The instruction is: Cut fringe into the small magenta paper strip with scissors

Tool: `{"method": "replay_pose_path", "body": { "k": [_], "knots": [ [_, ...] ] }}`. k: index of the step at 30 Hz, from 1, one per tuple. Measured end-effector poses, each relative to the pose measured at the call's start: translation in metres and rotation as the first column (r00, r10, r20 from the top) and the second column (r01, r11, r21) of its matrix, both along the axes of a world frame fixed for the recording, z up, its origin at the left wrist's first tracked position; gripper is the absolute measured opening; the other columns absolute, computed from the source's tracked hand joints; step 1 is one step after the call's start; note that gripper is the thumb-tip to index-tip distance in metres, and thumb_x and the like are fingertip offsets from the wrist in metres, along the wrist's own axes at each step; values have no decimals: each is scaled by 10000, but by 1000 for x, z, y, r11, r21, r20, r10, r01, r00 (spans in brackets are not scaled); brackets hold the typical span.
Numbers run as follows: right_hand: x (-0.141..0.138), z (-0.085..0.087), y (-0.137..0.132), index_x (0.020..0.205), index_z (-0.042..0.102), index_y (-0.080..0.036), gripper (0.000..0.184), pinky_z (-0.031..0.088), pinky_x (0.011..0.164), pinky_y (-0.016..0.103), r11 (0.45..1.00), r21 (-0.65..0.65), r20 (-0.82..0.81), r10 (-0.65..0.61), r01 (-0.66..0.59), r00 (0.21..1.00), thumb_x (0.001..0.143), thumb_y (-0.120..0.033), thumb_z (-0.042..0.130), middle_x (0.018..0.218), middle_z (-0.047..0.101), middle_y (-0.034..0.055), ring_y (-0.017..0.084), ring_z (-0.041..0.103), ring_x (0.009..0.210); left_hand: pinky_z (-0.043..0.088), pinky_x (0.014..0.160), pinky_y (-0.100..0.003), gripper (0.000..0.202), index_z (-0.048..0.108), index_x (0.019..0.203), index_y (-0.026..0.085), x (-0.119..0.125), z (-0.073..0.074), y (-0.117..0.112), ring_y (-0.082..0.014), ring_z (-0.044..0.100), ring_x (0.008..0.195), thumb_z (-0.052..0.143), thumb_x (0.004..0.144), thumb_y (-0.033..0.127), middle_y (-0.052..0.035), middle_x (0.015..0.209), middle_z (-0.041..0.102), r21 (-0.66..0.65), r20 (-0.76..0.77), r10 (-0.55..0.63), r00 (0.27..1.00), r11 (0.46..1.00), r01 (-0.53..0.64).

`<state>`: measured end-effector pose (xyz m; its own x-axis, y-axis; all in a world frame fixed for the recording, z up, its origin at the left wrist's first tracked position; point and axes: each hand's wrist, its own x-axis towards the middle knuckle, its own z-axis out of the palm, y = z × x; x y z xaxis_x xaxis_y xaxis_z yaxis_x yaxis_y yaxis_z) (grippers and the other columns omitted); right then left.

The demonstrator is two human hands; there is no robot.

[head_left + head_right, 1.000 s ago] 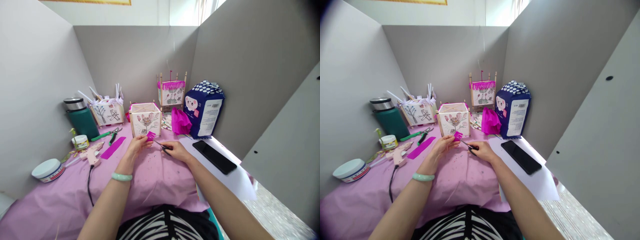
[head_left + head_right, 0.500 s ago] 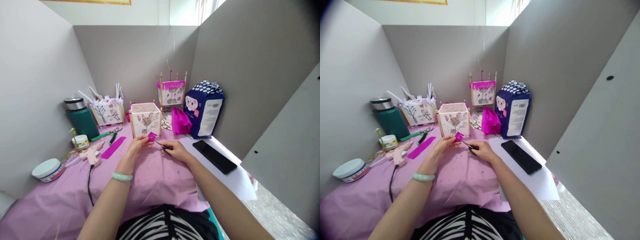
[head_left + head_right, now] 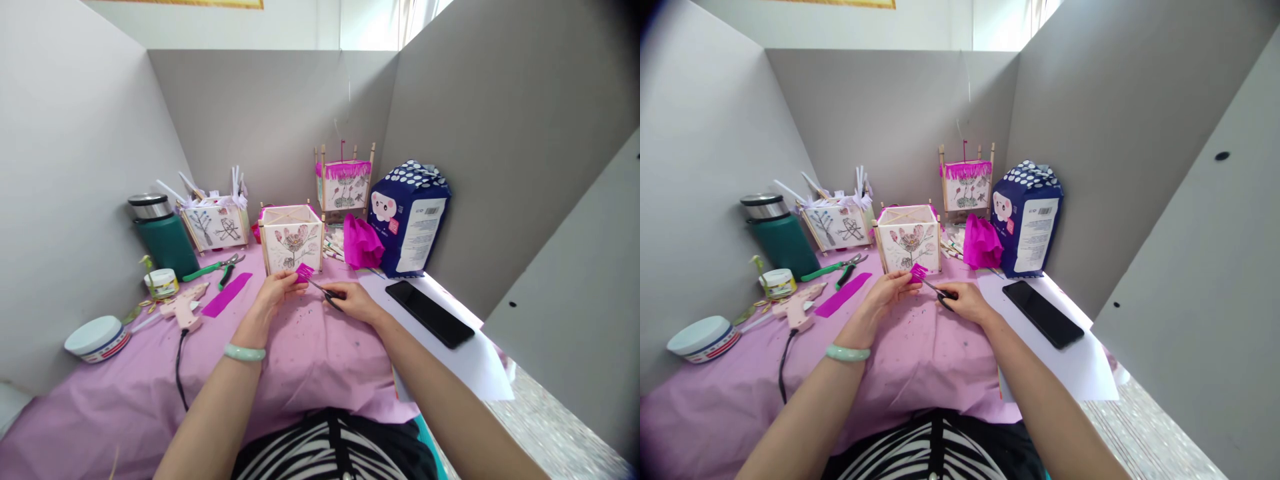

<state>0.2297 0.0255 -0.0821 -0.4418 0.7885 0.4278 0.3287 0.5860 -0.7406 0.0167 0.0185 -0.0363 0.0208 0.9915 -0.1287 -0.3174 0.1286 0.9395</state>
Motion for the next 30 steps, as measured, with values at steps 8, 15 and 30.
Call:
{"method": "replay_pose_path", "body": {
  "k": [8, 15, 30],
  "knots": [
    [0, -4, 3, 1147, 677, -256, 371, 528, 815, 292, 1000, 11, -5, 1, -1, 1000, 778, -284, 653, 1047, 720, 13, 190, 676, 895, 582, 632, -307, 79, 578, 775, 99, -1, -2, 0, -216, 712, 673, 567, 842, 60, -128, 720, 704, 10, -1, -14, 1000, 1000, 14],
    [-1, -1, 1, 1139, 681, -242, 371, 527, 802, 284, 1000, 0, -14, 4, -4, 1000, 770, -273, 655, 1039, 722, 21, 188, 677, 888, 582, 625, -302, 54, 580, 785, 97, -1, -2, 1, -216, 711, 665, 608, 823, 70, -126, 715, 702, 10, 5, -7, 1000, 1000, 7],
    [-1, 0, 0, 1135, 682, -238, 361, 519, 775, 264, 1000, 22, 8, 0, -1, 1000, 778, -288, 655, 1027, 724, 17, 180, 672, 867, 582, 630, -285, 72, 568, 792, 99, 0, -1, -1, -192, 707, 659, 556, 853, 61, -109, 706, 699, 9, -6, -11, 1000, 1000, 11]
  ]
}}
